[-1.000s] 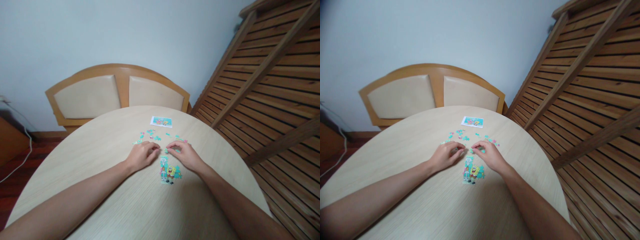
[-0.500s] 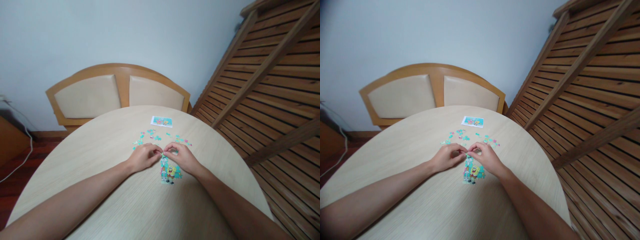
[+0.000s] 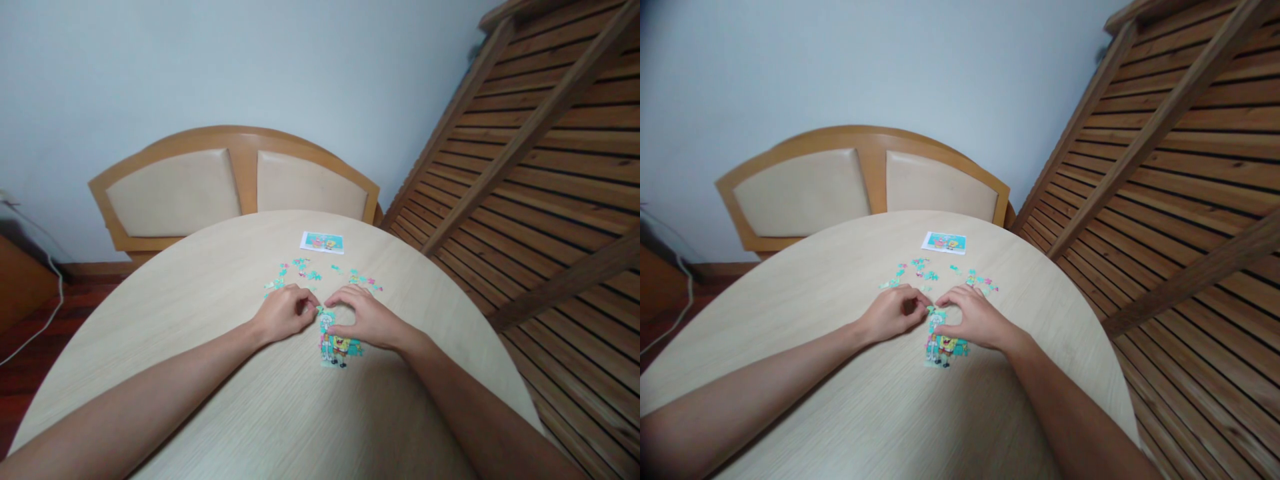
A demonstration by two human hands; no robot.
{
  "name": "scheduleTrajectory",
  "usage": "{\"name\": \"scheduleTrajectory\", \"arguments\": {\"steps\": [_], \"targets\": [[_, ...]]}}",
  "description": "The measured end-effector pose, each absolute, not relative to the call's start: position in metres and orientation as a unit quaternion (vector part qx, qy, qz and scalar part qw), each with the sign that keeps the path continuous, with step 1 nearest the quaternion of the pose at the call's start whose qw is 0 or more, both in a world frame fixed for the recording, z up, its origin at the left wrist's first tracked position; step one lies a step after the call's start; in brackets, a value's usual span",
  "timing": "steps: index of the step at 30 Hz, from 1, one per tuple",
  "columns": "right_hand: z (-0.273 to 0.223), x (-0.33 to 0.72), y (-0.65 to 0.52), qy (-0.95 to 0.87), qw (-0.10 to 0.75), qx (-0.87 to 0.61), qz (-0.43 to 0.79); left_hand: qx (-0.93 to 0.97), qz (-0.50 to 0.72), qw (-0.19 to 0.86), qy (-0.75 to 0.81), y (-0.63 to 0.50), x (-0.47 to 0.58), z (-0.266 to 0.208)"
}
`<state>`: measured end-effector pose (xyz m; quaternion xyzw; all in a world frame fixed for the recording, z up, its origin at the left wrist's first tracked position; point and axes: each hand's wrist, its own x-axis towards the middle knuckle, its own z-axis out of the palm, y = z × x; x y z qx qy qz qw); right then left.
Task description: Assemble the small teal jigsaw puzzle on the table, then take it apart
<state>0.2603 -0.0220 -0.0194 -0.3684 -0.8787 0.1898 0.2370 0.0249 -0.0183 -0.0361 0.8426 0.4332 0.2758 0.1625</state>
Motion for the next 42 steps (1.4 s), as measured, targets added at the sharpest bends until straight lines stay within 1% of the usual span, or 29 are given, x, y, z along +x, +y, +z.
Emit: {"name": "scheduleTrajectory", "arguments": {"steps": [5, 23, 32, 42], "targets": [[-0.022, 0.2618, -0.0204, -0.891, 0.22, -0.355, 0.177, 0.847, 0.276, 0.161, 0.426, -0.0188, 0.0243, -0.036], [-0.0256, 0.2636, -0.0187, -0.905, 0.201, -0.338, 0.163, 0.859, 0.273, 0.135, 0.412, -0.0177, 0.0249, -0.0341], [-0.0234, 0.263, -0.0201, -0.904, 0.202, -0.336, 0.169, 0.894, 0.261, 0.117, 0.345, -0.0205, 0.0232, -0.032], [-0.0264, 0.2627, -0.0183, -0.907, 0.204, -0.33, 0.166, 0.898, 0.242, 0.097, 0.354, -0.0208, 0.0238, -0.0309]]}}
